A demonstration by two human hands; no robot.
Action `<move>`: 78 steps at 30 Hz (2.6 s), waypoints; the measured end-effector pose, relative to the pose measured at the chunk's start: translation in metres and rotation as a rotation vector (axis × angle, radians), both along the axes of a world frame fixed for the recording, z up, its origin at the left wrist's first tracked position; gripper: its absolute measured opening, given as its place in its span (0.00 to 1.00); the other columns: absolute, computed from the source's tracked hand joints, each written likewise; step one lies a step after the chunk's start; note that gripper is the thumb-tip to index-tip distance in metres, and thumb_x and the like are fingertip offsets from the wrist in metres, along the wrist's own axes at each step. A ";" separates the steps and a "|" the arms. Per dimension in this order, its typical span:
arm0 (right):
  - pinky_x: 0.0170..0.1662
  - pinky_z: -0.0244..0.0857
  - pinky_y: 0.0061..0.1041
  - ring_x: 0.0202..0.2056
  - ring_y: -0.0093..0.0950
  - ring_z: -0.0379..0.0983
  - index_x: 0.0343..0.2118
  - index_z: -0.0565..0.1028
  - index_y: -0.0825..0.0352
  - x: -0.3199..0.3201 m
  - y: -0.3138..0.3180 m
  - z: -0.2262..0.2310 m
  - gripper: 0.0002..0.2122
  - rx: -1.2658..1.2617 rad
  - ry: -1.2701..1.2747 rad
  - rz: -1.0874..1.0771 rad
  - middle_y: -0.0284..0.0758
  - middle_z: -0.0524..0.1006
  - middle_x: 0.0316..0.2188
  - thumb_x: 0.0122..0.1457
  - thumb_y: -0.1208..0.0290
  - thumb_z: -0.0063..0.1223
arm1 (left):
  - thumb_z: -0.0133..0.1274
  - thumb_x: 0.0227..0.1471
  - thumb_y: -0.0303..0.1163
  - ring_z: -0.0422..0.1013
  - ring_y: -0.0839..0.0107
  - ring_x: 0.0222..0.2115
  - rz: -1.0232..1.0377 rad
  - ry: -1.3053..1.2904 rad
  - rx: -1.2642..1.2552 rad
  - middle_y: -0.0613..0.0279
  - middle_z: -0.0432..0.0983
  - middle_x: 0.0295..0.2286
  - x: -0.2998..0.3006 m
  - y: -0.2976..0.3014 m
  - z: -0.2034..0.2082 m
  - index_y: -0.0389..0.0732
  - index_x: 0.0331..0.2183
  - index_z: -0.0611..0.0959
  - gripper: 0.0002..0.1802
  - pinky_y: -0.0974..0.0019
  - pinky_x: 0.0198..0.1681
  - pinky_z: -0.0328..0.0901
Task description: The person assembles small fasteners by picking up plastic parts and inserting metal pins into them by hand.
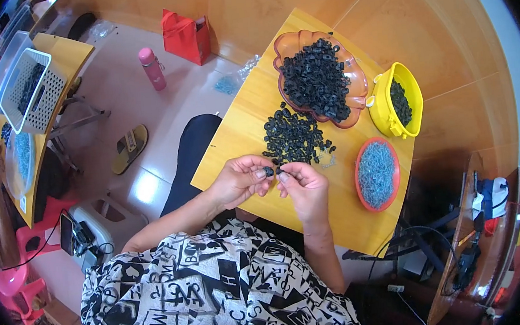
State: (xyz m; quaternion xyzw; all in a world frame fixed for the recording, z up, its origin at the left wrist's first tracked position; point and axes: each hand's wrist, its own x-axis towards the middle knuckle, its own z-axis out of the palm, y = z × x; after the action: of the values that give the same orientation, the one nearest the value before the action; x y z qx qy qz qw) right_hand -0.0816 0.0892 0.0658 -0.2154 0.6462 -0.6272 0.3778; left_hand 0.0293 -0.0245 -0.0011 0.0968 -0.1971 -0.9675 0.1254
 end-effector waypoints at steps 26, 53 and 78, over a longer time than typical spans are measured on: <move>0.22 0.63 0.14 0.20 0.17 0.69 0.29 0.72 0.73 -0.026 0.008 -0.010 0.02 0.101 -0.109 0.299 0.32 0.74 0.22 0.52 0.82 0.50 | 0.46 0.52 0.19 0.66 0.80 0.18 0.097 -0.309 -0.643 0.62 0.71 0.20 -0.002 0.019 0.006 0.30 0.34 0.76 0.06 0.77 0.19 0.62; 0.21 0.63 0.17 0.17 0.19 0.68 0.29 0.73 0.73 -0.127 0.026 0.074 0.05 0.111 0.293 -0.292 0.34 0.74 0.19 0.48 0.79 0.51 | 0.48 0.53 0.26 0.69 0.73 0.29 0.063 -0.099 -0.622 0.58 0.70 0.32 0.002 0.017 -0.002 0.32 0.52 0.62 0.25 0.72 0.32 0.66; 0.39 0.68 0.35 0.37 0.39 0.74 0.30 0.78 0.67 -0.400 -0.166 -0.006 0.10 1.093 1.534 0.324 0.46 0.76 0.33 0.47 0.77 0.45 | 0.47 0.53 0.23 0.70 0.72 0.33 -0.102 -0.061 -0.368 0.57 0.71 0.34 0.005 0.003 -0.014 0.36 0.49 0.67 0.20 0.69 0.36 0.67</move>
State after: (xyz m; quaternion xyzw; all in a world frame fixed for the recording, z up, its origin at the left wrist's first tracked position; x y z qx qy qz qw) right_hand -0.4814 -0.0764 0.0600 -0.4482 0.8837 0.1334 -0.0181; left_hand 0.0346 -0.0218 -0.0152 0.0916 -0.3789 -0.9169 0.0859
